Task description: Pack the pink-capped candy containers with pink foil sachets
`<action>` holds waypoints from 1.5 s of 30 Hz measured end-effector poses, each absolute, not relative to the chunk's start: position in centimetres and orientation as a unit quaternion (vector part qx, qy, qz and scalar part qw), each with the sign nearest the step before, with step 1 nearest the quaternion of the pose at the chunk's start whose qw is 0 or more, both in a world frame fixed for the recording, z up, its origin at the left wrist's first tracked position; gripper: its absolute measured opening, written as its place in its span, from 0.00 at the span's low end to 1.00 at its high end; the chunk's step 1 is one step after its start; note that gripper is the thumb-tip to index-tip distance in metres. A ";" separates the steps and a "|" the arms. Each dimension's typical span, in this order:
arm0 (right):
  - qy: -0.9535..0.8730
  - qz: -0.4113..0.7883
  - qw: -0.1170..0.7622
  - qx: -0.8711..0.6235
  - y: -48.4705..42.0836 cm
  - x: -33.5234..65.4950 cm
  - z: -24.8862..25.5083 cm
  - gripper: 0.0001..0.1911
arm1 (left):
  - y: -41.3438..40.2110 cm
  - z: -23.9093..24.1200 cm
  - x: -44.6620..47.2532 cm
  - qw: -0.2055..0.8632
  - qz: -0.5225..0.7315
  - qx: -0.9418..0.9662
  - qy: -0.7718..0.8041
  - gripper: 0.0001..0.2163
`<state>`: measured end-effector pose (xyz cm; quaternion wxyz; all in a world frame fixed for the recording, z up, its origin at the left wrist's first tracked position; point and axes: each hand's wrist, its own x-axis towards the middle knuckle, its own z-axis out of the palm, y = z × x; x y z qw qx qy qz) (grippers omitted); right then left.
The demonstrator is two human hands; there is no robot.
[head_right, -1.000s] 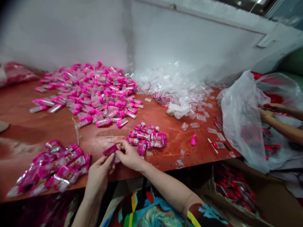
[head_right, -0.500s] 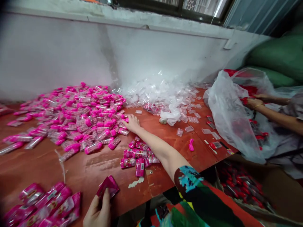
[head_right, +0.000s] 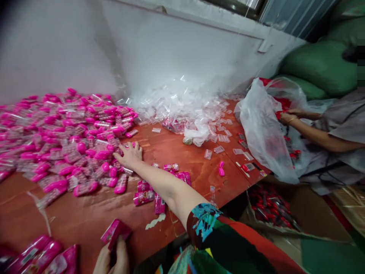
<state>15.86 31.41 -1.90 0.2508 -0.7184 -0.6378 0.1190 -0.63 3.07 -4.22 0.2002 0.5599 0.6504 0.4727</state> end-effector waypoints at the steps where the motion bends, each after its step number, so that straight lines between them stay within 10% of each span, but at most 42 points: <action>1: -0.637 0.112 0.252 -0.720 30.7 15.1 -1.9 0.32 | 3.0 -4.1 -0.4 0.179 0.476 0.567 0.648 0.07; 21: -0.700 0.207 0.213 -0.649 18.2 12.8 2.2 0.25 | 2.9 0.2 -0.2 0.528 0.555 0.262 0.587 0.16; 31: -0.530 0.627 0.363 -0.442 5.3 13.5 0.5 0.14 | 2.0 1.7 0.8 0.608 0.568 0.147 0.535 0.18; 45: -0.784 0.314 0.237 -0.480 7.6 14.5 1.8 0.14 | 1.3 1.9 -0.3 0.586 0.535 0.190 0.577 0.17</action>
